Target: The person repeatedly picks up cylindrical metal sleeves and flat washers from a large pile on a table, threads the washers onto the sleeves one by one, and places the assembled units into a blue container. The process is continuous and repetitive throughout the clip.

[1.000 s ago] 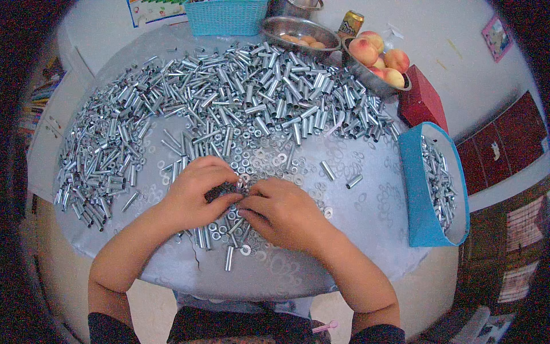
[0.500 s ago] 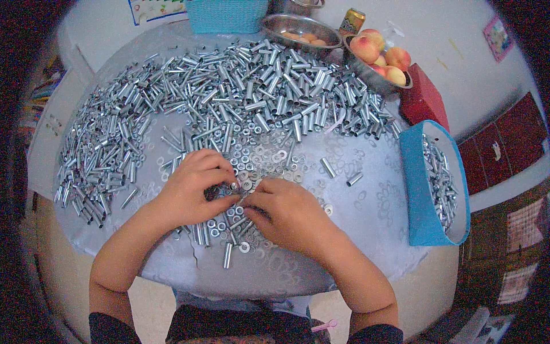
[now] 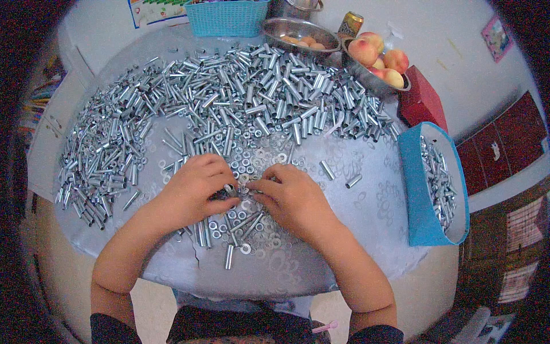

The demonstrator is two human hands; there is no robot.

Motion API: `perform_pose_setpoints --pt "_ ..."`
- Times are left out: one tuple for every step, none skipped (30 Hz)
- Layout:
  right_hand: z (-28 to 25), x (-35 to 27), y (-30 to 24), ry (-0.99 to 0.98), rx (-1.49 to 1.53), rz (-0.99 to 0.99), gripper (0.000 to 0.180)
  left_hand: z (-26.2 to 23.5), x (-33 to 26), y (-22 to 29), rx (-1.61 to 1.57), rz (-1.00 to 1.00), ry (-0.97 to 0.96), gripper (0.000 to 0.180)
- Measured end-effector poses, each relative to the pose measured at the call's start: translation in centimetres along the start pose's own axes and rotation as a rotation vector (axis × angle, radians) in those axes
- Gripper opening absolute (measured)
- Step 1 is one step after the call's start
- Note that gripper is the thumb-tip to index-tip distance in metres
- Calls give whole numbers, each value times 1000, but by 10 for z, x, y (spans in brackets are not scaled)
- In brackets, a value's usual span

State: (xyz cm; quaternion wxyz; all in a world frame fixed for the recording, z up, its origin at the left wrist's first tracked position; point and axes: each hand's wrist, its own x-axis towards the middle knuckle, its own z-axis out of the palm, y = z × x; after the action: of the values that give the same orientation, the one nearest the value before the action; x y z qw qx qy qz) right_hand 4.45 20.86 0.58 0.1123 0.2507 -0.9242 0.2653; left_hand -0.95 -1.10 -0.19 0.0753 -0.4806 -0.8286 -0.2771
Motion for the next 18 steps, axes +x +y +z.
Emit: perform_pose_setpoints --pt "-1 1 -1 -4 -19 -14 23 0 0 0 -1 -3 -9 23" --pt "-1 1 -1 -17 -32 -3 24 0 -1 0 -3 4 -1 22" --pt "-2 0 0 -30 -46 8 24 0 -2 -1 -5 10 7 22" --pt "-3 1 0 -43 -61 20 25 0 -2 -2 -7 17 15 21" --pt "-4 0 -1 -48 -77 37 25 2 -3 -2 -12 25 25 21" --pt "-5 0 -2 -52 -94 54 26 3 -3 -3 -17 32 35 20" --pt "-6 0 -3 -57 -110 71 26 3 -4 -3 -22 40 45 20" --pt "-8 0 -5 -40 -117 72 25 3 -3 -2 -13 39 44 20" --pt "-9 0 -6 -24 -124 72 24 3 -2 -1 -4 39 43 20" --pt "-9 0 -7 -7 -131 73 24 3 -1 0 6 38 43 20" --pt "-8 1 -6 -8 -107 39 23 3 0 0 29 39 39 21" --pt "-6 1 -4 -9 -83 5 22 3 0 -1 53 39 34 21" --pt "-3 2 -3 -10 -59 -28 21 3 1 -1 76 40 30 22" --pt "-3 2 -3 -19 -48 -44 19 4 1 -2 97 53 35 22" --pt "-2 2 -3 -28 -37 -61 18 5 1 -4 118 65 39 23" --pt "-1 3 -3 -38 -26 -77 17 5 2 -6 138 77 43 24" --pt "0 2 -3 -23 -32 -76 17 6 2 -6 155 82 35 24" --pt "2 2 -3 -8 -37 -76 17 6 3 -7 171 86 27 25"
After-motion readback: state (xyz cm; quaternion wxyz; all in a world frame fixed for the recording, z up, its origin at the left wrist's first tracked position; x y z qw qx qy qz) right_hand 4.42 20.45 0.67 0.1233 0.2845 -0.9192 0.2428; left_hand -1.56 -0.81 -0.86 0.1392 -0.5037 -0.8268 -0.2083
